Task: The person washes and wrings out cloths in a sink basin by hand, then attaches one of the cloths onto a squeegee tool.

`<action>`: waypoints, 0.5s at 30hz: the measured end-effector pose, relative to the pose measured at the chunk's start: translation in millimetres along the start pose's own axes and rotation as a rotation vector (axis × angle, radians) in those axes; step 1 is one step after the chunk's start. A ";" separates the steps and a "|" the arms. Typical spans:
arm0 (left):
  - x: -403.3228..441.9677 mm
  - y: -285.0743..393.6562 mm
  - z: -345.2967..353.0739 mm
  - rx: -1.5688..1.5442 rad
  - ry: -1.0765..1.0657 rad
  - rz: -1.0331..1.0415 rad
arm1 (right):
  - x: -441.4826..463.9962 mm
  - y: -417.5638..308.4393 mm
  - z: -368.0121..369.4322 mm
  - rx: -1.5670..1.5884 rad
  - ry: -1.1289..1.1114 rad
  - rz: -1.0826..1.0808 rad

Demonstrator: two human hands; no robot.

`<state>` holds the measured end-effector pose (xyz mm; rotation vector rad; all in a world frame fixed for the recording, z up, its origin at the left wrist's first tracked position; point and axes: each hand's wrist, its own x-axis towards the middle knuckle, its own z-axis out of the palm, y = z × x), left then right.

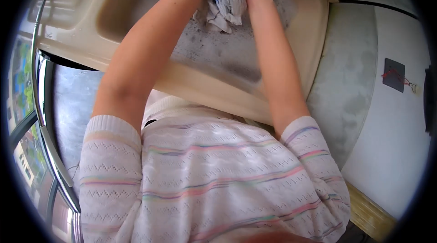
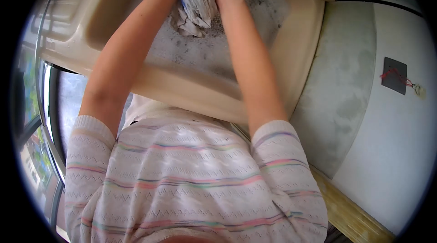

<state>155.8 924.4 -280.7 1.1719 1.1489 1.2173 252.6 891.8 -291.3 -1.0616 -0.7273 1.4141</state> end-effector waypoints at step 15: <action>60.9 -47.2 -47.4 -1.103 0.254 -0.747 | -136.6 15.8 151.3 -1.195 -0.289 -0.962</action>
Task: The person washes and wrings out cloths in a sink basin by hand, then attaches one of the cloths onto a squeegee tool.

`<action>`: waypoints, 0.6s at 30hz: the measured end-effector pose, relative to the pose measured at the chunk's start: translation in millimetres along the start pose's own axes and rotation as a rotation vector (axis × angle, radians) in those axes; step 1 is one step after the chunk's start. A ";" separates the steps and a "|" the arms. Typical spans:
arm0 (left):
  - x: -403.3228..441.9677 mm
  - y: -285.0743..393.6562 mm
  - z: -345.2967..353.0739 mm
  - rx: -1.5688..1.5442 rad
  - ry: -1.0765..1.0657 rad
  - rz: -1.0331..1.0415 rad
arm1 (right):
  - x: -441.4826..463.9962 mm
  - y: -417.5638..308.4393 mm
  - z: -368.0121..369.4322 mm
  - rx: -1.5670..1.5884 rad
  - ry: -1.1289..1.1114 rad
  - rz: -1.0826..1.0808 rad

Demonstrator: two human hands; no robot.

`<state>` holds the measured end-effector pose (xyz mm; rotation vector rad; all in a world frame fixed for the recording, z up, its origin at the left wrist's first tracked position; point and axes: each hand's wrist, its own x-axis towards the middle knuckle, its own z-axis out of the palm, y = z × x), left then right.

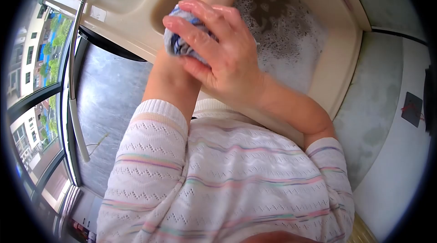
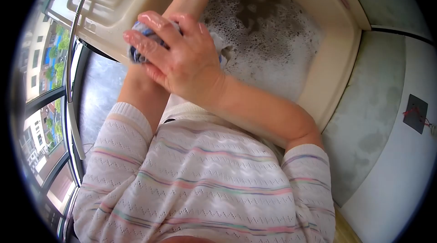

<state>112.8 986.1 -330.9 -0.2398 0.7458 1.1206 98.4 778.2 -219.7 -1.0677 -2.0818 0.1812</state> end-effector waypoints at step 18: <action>-54.6 -26.7 29.9 0.107 -0.861 -0.260 | 53.4 175.9 -31.6 0.917 0.459 0.738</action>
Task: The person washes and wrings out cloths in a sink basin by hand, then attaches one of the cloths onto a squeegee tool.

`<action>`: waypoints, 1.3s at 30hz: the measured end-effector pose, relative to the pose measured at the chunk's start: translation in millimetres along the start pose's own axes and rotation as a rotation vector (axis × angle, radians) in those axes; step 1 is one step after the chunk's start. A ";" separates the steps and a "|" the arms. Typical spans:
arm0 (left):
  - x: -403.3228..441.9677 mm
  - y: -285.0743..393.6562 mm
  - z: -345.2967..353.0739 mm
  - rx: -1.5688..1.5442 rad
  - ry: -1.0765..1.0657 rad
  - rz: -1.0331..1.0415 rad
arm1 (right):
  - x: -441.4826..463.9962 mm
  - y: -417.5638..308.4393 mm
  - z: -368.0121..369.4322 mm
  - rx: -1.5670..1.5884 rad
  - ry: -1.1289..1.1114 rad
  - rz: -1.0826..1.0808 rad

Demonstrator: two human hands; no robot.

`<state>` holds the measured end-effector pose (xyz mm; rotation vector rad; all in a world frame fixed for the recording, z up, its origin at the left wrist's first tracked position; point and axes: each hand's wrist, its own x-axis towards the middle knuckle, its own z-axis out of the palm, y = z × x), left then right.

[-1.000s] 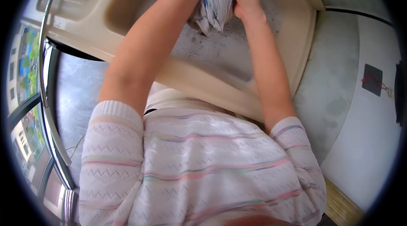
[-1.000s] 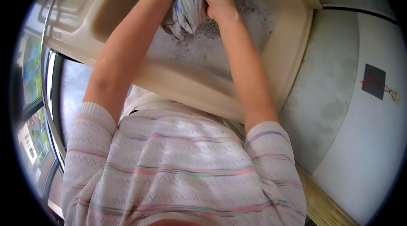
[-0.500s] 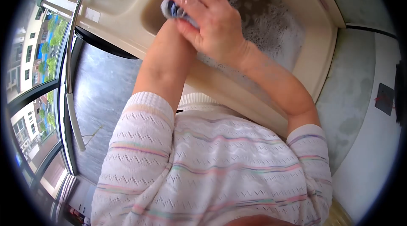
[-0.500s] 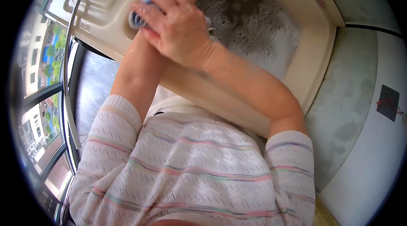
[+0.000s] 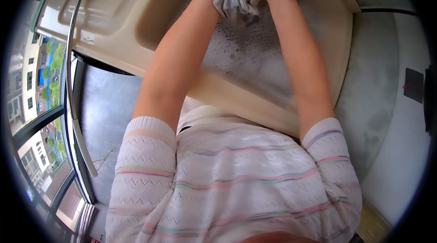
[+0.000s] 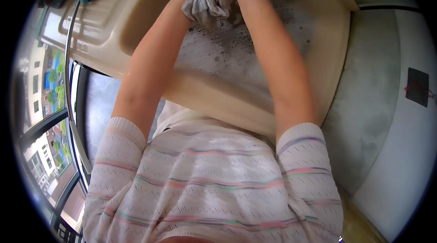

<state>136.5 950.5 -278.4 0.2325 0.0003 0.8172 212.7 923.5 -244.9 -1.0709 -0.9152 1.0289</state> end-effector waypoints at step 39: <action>-40.4 -74.2 62.3 1.596 0.241 0.625 | -30.7 -1.8 -111.8 0.292 0.006 0.190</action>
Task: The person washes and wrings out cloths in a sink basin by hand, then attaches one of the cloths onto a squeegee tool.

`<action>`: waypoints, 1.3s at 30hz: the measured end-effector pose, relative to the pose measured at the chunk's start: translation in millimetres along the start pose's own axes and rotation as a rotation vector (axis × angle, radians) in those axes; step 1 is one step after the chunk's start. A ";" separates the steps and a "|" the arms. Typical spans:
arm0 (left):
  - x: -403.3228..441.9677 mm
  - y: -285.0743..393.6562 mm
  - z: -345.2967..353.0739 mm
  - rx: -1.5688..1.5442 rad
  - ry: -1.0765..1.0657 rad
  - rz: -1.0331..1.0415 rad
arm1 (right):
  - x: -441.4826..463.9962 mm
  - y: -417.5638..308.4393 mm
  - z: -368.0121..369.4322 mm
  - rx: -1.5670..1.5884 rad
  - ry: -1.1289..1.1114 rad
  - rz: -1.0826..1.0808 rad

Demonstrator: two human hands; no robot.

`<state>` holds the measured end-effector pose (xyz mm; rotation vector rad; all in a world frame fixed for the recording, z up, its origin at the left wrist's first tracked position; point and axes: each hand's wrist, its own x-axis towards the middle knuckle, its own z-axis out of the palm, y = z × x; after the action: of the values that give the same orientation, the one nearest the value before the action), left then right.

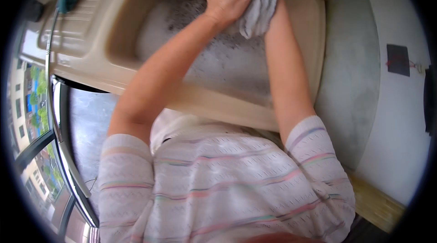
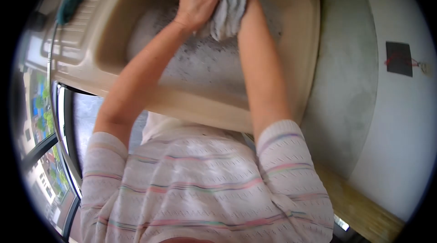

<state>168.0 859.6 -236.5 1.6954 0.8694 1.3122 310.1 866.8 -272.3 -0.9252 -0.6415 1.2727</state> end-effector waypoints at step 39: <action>53.3 -8.1 -163.7 -0.797 0.084 -0.557 | 63.7 -28.3 132.6 -0.175 -0.054 -0.266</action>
<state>20.2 939.9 -198.9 0.7151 0.6603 1.1194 227.1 957.2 -186.6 -0.9163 -0.8982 1.0184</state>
